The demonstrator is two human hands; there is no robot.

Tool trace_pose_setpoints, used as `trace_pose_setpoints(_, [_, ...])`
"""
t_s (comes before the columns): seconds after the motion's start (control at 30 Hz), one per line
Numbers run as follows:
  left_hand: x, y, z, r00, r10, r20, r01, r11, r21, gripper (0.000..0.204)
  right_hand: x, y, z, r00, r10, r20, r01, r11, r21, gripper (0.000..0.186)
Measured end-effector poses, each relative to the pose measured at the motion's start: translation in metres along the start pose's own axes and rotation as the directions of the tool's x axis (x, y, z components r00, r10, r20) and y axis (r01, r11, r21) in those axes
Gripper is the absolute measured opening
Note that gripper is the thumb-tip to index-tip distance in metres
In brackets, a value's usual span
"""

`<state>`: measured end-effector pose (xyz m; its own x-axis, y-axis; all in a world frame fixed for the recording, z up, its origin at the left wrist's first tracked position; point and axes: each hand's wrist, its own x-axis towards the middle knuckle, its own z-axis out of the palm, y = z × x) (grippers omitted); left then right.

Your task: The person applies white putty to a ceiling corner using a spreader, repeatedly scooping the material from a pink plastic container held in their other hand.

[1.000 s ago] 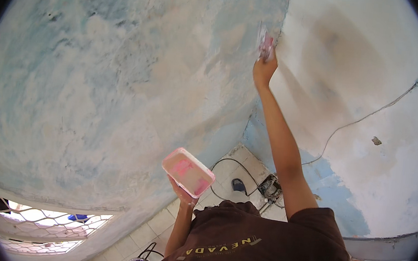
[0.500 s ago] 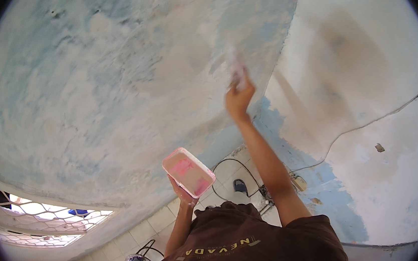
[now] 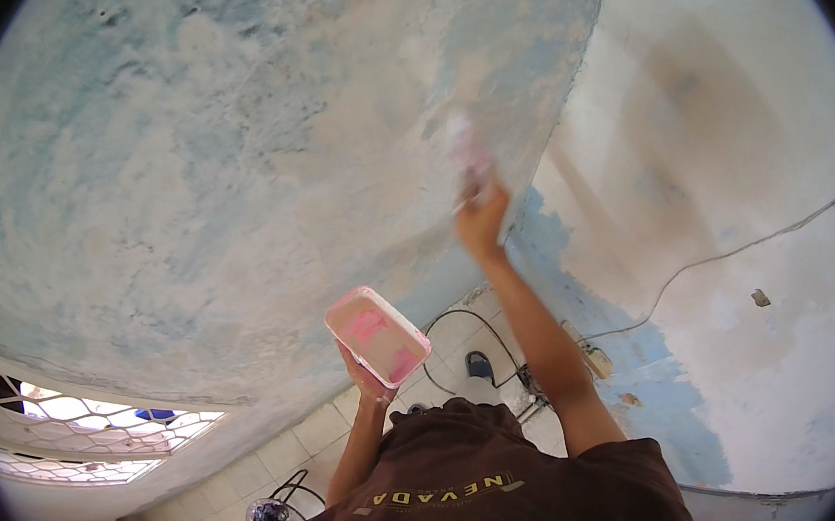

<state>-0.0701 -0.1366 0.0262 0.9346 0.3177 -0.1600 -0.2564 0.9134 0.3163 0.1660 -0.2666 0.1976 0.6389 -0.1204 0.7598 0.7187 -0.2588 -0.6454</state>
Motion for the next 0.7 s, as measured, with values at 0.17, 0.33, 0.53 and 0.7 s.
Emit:
trace_pose_setpoints(0.17, [-0.004, -0.005, -0.014, 1.000, -0.018, -0.007, 0.017, 0.998, -0.055, 0.063, 0.089, 0.074, -0.024, 0.908, 0.168, -0.384, -0.172, 0.985, 0.023, 0.027])
trace_pose_setpoints(0.33, [-0.006, 0.000, 0.000, 0.999, 0.038, -0.007, -0.038, 0.999, -0.039, 0.062, 0.046, -0.022, 0.036, 0.972, 0.089, -0.216, -0.076, 0.995, 0.070, 0.042])
trace_pose_setpoints(0.53, [-0.005, 0.005, -0.007, 0.999, 0.022, -0.042, -0.022, 1.000, 0.007, 0.060, -0.016, -0.031, 0.032, 0.972, -0.231, 0.048, 0.226, 0.970, 0.090, 0.050])
trace_pose_setpoints(0.7, [-0.002, 0.001, -0.017, 0.999, 0.050, 0.015, -0.050, 0.998, 0.039, 0.062, 0.055, 0.004, 0.021, 0.978, -0.132, -0.161, 0.108, 0.983, -0.151, 0.050])
